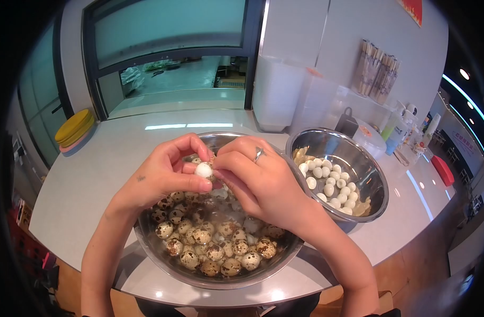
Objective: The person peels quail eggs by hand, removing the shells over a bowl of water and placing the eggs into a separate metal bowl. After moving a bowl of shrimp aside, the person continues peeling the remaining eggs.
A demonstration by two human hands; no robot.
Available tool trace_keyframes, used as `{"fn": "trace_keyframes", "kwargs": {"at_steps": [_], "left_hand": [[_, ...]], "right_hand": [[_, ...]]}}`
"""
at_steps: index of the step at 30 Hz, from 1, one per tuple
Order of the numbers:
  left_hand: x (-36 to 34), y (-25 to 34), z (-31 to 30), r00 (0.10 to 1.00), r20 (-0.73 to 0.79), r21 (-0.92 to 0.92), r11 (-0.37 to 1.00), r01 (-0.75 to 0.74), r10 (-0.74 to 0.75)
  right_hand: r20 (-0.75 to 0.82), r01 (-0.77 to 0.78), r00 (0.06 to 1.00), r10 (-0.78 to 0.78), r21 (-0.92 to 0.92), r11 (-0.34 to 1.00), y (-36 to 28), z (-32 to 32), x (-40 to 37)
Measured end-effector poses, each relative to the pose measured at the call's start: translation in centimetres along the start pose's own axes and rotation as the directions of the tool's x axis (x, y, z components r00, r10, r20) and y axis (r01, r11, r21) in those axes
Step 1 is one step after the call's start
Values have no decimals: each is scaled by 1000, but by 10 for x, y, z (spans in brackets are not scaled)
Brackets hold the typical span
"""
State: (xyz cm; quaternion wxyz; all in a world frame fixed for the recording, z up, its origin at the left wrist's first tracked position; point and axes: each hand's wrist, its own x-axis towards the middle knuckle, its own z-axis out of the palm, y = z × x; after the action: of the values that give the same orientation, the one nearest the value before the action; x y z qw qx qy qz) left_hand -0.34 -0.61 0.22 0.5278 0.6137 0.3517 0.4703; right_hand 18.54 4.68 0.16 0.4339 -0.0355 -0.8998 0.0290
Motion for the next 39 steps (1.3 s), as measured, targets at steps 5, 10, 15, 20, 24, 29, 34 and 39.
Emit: {"fn": "trace_keyframes", "kwargs": {"at_steps": [5, 10, 15, 20, 24, 29, 34, 39], "left_hand": [[0, 1, 1, 999, -21, 86, 996, 39, -37], [0, 2, 3, 1000, -13, 52, 998, 21, -20], [0, 3, 2, 999, 14, 34, 999, -37, 36], [-1, 4, 4, 999, -30, -104, 994, -16, 13], [-1, 6, 3, 999, -24, -84, 996, -24, 22], [-1, 3, 2, 999, -37, 57, 998, -27, 29], [8, -10, -1, 994, 39, 130, 985, -111, 106], [39, -43, 0, 936, -66, 213, 921, -325, 345]], "right_hand": [[-15, 114, 993, -118, -172, 979, -1, 3, 1], [-16, 74, 997, -76, -129, 989, 1, 3, 0], [-83, -35, 996, 25, -124, 992, 1, 0, 0], [-136, -53, 990, 48, -35, 998, -5, -2, 1], [-87, 8, 996, -12, -51, 999, -4, -1, 1], [-36, 89, 995, -96, -175, 981, 1, -3, -1], [10, 66, 998, -66, -320, 945, -5, 2, 0], [-150, -301, 950, 275, -199, 933, 30, 13, -33]]}}
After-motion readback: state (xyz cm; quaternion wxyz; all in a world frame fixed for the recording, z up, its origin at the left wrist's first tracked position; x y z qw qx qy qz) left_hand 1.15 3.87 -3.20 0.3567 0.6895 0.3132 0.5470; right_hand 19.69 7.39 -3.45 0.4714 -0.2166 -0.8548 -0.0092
